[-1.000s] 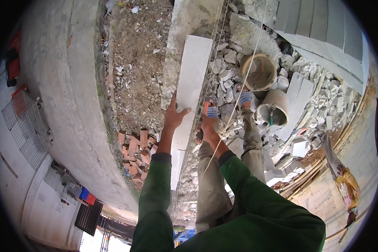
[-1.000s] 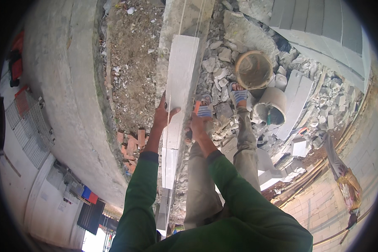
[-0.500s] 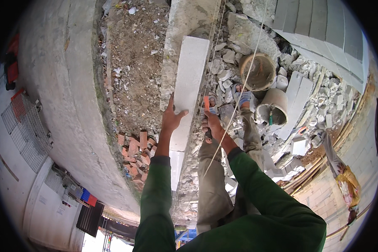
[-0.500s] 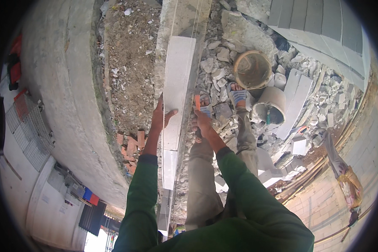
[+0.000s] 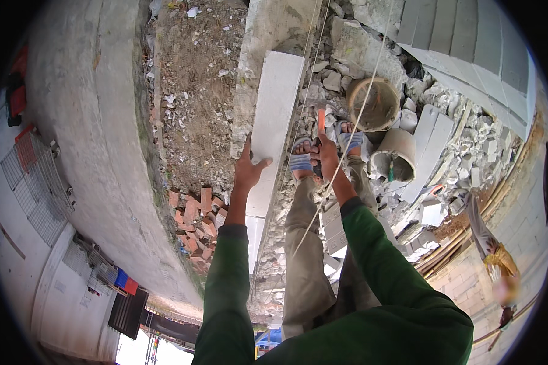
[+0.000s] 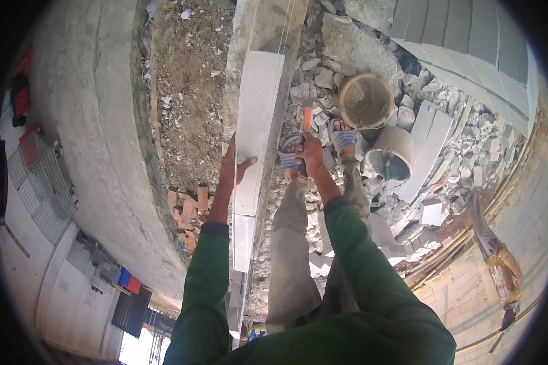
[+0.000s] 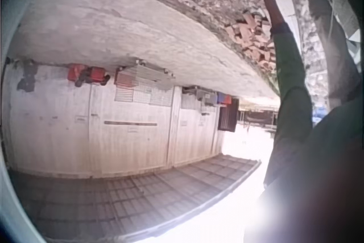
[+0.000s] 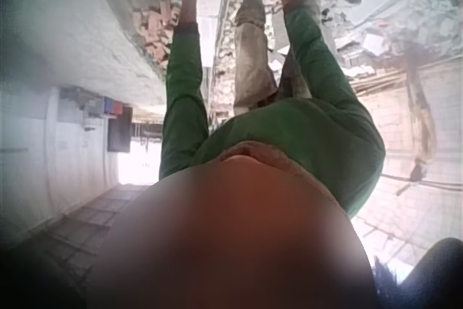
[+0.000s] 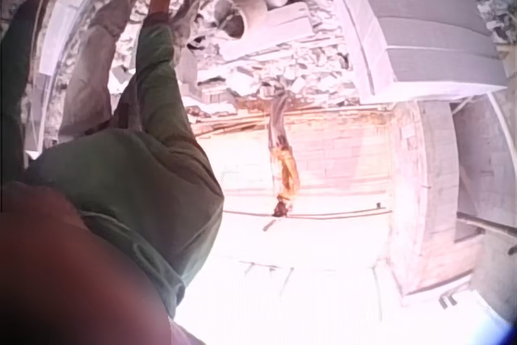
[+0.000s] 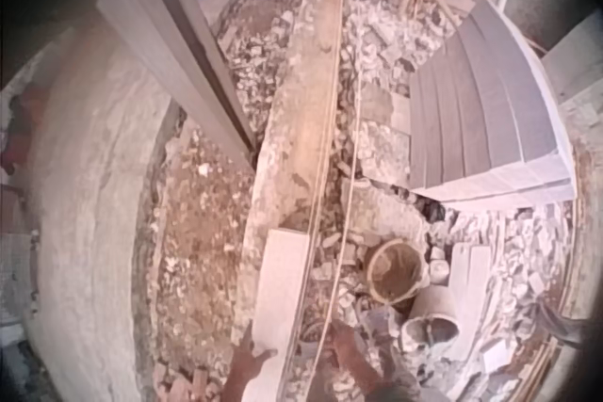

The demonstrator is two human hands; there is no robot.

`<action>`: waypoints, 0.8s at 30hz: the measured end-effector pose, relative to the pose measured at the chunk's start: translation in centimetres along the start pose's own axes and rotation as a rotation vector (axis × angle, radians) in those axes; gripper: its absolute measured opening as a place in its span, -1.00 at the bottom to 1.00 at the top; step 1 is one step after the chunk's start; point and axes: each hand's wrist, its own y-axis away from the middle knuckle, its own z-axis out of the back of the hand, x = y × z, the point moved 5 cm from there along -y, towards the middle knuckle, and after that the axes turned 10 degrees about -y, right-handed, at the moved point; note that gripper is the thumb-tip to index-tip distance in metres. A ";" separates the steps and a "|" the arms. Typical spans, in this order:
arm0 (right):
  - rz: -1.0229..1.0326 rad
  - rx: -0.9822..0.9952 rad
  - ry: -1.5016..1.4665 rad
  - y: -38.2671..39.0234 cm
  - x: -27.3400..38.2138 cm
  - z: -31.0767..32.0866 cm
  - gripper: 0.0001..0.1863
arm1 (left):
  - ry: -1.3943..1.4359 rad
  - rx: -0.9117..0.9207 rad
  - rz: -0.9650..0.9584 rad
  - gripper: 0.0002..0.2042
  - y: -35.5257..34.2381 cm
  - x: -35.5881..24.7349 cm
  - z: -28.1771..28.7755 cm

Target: The person prepares a mortar bed on a low wall, then places and levels white rectangular tiles using a hammer and trowel. The person repeatedly scoops mortar, spreads it, and sets tiles in sequence along the wall.

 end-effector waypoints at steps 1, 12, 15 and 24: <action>0.032 -0.108 -0.099 0.4 -1.0 0.9 -0.57 | 0.023 -0.006 -0.013 0.03 0.0 0.1 -0.1; -0.131 -0.047 -0.102 1.5 -9.0 4.6 -0.59 | -0.054 -0.052 -0.106 0.01 -0.5 1.0 0.0; 0.068 -0.244 -0.262 2.5 -10.2 4.9 -0.61 | -0.057 -0.063 -0.136 0.02 -0.5 0.8 0.0; -0.338 0.039 -0.167 3.1 -14.1 3.4 -0.66 | -0.102 -0.020 -0.055 0.00 -0.5 0.0 0.2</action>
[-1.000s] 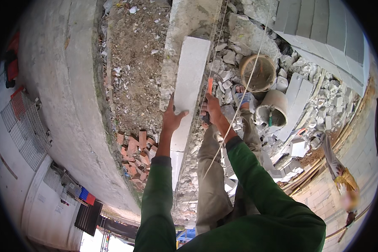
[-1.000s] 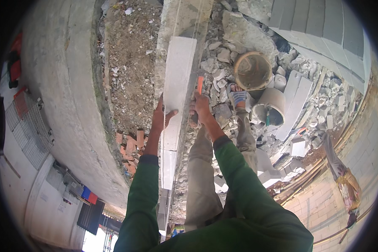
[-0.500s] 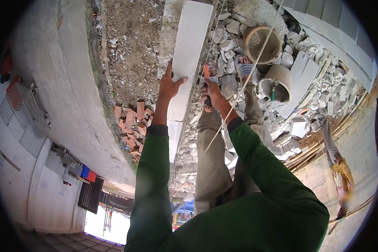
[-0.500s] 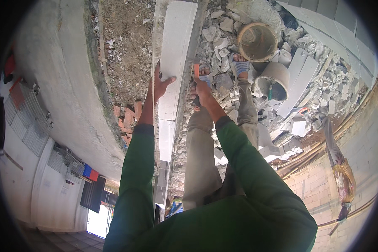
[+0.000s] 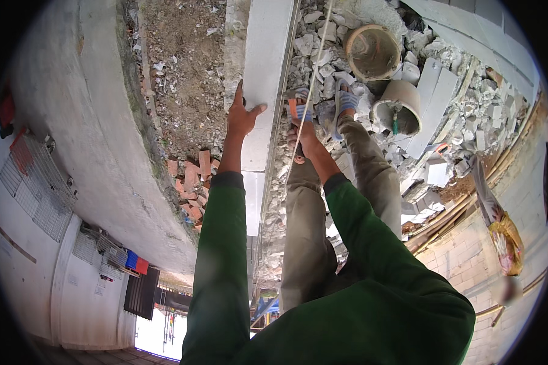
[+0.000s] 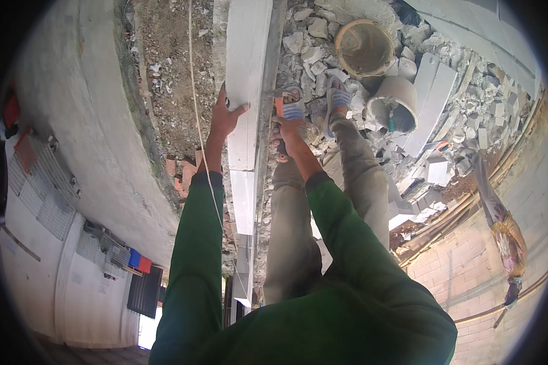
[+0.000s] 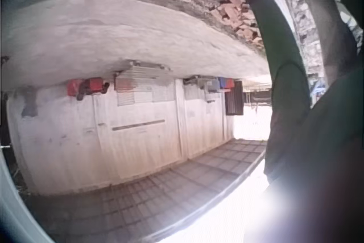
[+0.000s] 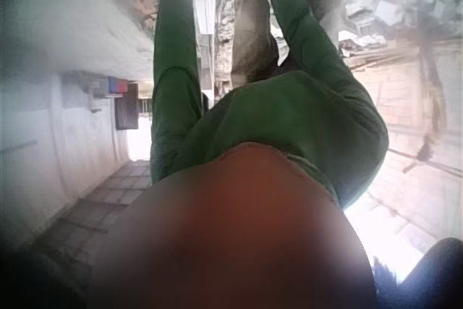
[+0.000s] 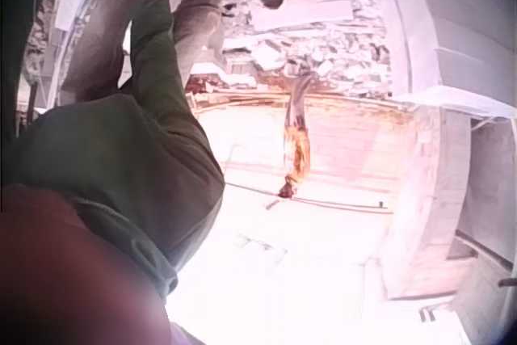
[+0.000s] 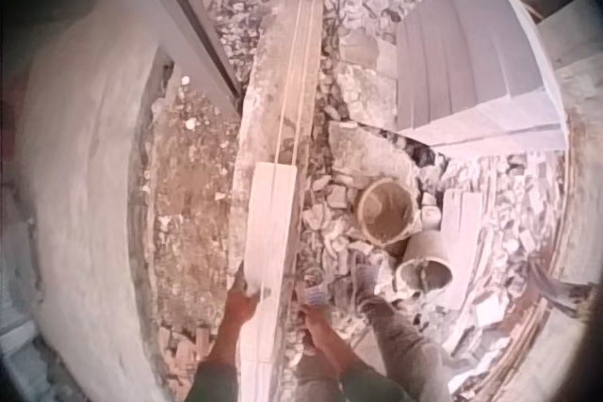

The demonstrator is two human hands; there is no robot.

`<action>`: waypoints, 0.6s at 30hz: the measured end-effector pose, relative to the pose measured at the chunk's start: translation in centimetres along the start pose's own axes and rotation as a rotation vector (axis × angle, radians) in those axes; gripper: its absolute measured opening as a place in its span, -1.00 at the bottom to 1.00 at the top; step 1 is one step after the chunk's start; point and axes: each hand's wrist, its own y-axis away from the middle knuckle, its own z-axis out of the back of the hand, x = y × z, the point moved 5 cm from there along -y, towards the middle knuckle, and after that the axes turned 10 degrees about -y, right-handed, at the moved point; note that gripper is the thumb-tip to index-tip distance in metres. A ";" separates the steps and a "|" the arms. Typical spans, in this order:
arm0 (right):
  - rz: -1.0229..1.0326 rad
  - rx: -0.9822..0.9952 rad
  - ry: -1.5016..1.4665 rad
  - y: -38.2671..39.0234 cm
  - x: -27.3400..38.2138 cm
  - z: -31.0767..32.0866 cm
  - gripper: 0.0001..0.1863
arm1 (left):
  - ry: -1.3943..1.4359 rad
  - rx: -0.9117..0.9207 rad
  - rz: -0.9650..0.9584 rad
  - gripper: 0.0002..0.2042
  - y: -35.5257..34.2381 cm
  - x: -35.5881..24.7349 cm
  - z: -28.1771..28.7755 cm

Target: The person prepares a mortar bed on a low wall, then places and levels white rectangular tiles using a hammer and trowel. The person repeatedly scoops mortar, spreads it, and sets tiles in sequence along the wall.

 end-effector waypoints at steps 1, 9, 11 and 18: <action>0.045 -0.035 0.023 0.2 1.1 0.0 -0.67 | 0.005 0.005 0.012 0.00 0.1 -0.2 0.0; 0.528 0.009 -0.363 -1.6 8.5 -9.1 -0.62 | 0.083 0.056 0.084 -0.01 0.7 -1.6 0.3; 0.308 0.122 -0.087 -1.9 10.1 -10.7 -0.63 | 0.061 0.011 0.012 -0.01 0.7 -2.1 0.4; 0.441 0.061 -0.101 -0.5 14.1 -9.5 -0.65 | 0.029 -0.029 0.026 0.01 0.5 -1.4 0.0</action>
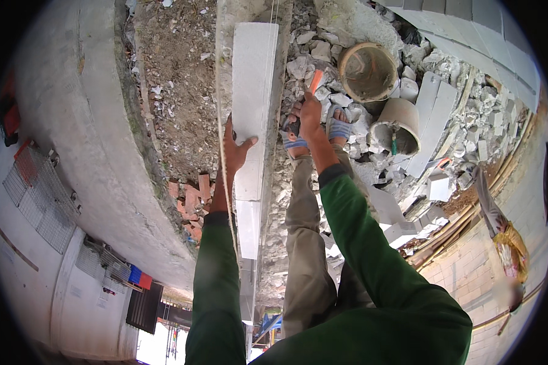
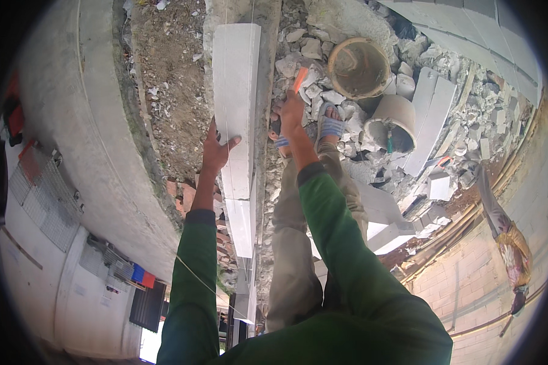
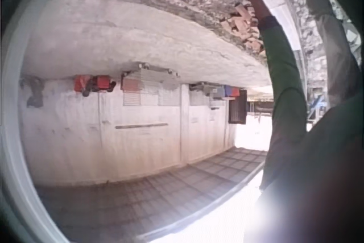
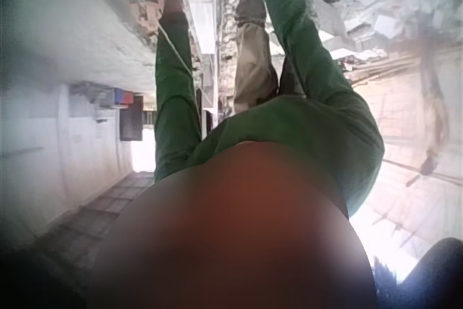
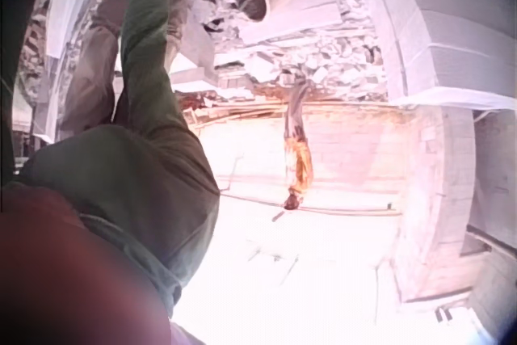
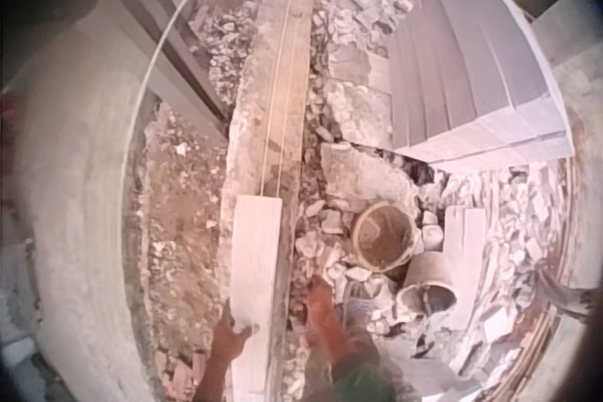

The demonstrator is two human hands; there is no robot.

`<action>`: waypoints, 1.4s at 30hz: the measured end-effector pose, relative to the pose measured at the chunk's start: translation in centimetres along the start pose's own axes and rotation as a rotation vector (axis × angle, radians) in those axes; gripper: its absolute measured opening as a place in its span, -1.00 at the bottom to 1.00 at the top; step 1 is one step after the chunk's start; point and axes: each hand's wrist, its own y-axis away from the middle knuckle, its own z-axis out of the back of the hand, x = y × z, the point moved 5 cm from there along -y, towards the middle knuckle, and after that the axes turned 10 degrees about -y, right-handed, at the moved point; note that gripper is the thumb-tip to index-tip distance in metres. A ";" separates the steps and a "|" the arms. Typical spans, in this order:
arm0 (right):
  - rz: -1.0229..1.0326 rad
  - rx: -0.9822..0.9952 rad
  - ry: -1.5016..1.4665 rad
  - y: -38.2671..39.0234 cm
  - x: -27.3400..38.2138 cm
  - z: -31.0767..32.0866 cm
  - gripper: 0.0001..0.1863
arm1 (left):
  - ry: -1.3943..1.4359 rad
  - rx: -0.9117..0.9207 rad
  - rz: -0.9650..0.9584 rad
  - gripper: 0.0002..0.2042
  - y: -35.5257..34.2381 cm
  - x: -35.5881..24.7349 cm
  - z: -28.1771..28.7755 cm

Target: The person prepares a mortar bed on a low wall, then places and levels white rectangular tiles using a hammer and trowel. The person repeatedly scoops mortar, spreads it, and sets tiles in sequence along the wall.

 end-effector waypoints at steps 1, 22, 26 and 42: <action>0.050 -0.031 -0.119 -0.2 -0.3 -0.3 -0.65 | -0.012 0.009 0.024 0.02 0.0 0.2 -0.1; 1.219 0.575 1.491 9.2 9.8 -8.2 -0.62 | 0.137 -0.118 0.138 -0.04 -12.9 -5.5 -0.5; 0.965 0.366 1.631 5.7 9.2 -8.9 -0.63 | 0.153 -0.118 0.096 -0.03 -13.6 -4.4 -0.8; 0.422 -0.185 1.791 19.5 11.6 15.5 -0.58 | 0.191 -0.558 -0.036 -0.45 10.0 -17.8 12.1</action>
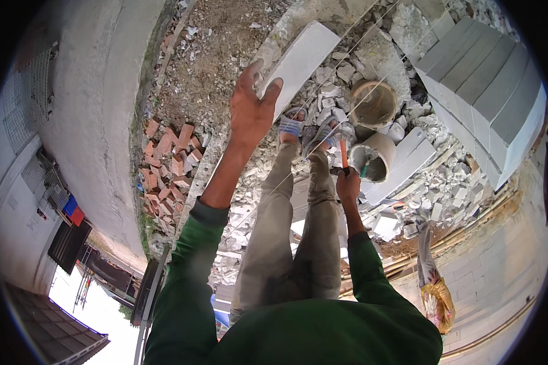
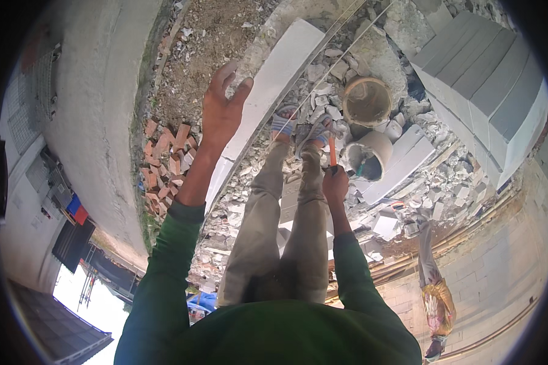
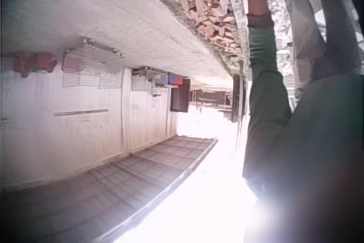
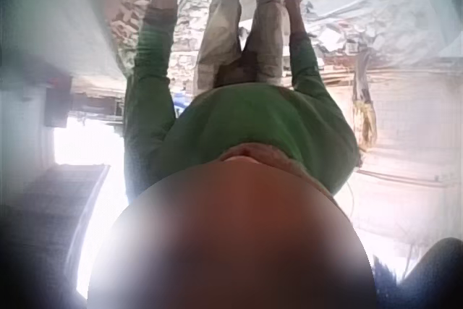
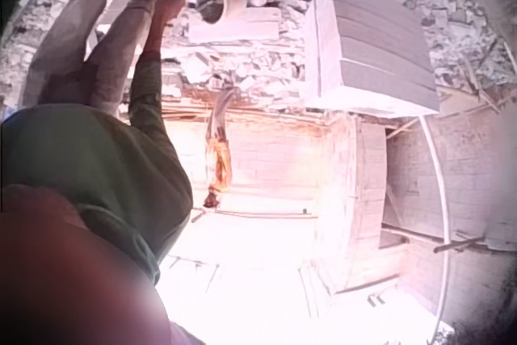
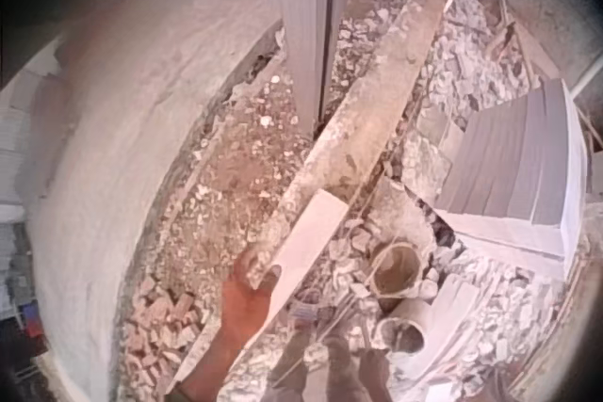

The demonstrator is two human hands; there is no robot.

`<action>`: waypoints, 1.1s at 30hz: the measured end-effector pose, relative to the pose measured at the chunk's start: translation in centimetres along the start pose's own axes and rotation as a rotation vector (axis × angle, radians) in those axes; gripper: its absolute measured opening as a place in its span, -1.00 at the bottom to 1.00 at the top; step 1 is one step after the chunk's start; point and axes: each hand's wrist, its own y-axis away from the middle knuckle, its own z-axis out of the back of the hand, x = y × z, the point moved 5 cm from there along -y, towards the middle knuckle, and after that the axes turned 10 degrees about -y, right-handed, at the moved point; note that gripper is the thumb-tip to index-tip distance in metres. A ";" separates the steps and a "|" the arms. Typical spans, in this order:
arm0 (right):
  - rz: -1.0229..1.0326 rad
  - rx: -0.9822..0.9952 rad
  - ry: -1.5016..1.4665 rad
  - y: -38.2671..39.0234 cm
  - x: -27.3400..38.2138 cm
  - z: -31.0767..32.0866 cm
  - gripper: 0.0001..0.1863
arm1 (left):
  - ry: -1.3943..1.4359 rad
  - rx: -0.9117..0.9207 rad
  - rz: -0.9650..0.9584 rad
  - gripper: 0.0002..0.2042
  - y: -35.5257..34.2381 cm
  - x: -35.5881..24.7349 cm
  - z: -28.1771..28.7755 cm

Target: The person prepares a mortar bed on a low wall, then places and levels white rectangular tiles using a hammer and trowel. The person repeatedly scoops mortar, spreads it, and sets tiles in sequence along the wall.

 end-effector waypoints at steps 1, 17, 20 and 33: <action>-0.009 0.020 0.029 -0.7 -0.2 0.0 -0.57 | 0.033 -0.064 -0.030 -0.58 3.7 -1.8 3.4; 0.615 0.051 0.135 -24.7 2.5 -11.2 -0.74 | -0.732 0.627 0.346 -0.32 34.9 9.3 -4.9; 0.342 0.162 0.103 -17.0 -1.9 -12.0 -0.66 | -0.783 0.559 0.387 -0.25 34.9 11.2 -6.2; 0.326 0.055 0.264 12.3 -1.8 -2.9 -0.65 | -0.468 -0.113 0.160 -0.40 9.7 19.2 -9.9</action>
